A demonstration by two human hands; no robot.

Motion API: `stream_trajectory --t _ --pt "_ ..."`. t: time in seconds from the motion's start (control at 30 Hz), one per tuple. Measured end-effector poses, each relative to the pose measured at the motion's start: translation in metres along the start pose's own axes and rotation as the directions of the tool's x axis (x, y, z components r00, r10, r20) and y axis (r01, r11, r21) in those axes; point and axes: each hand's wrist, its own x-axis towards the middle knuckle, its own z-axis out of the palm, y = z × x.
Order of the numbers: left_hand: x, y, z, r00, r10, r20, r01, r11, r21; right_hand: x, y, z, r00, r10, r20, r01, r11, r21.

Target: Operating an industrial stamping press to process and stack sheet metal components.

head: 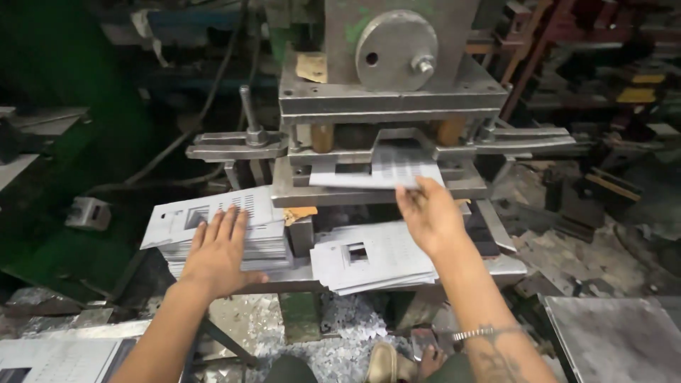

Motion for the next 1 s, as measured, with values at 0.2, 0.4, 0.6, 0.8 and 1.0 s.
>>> stream_trajectory --t 0.2,0.4,0.6,0.8,1.0 --pt "0.000 0.005 0.002 0.999 -0.035 -0.020 0.036 0.999 0.014 -0.006 0.015 0.006 0.973 -0.126 0.193 0.126 0.992 0.015" --pt "0.004 0.002 0.009 0.999 -0.026 -0.046 0.028 0.999 0.027 0.013 0.013 0.046 0.963 -0.042 0.265 0.176 0.846 -0.504" --pt "0.010 0.001 0.013 0.997 -0.042 -0.069 0.044 0.999 0.032 0.057 0.001 0.056 0.987 -0.068 0.148 0.155 0.666 -0.729" --pt "0.007 0.003 0.011 0.998 -0.051 -0.047 0.053 0.998 0.040 0.075 -0.005 0.045 0.999 0.016 0.043 0.005 0.898 -0.439" --pt "0.010 0.001 0.016 0.997 -0.048 -0.060 0.051 0.998 0.046 0.088 0.000 0.054 0.997 0.076 -0.020 -0.078 0.916 -0.393"
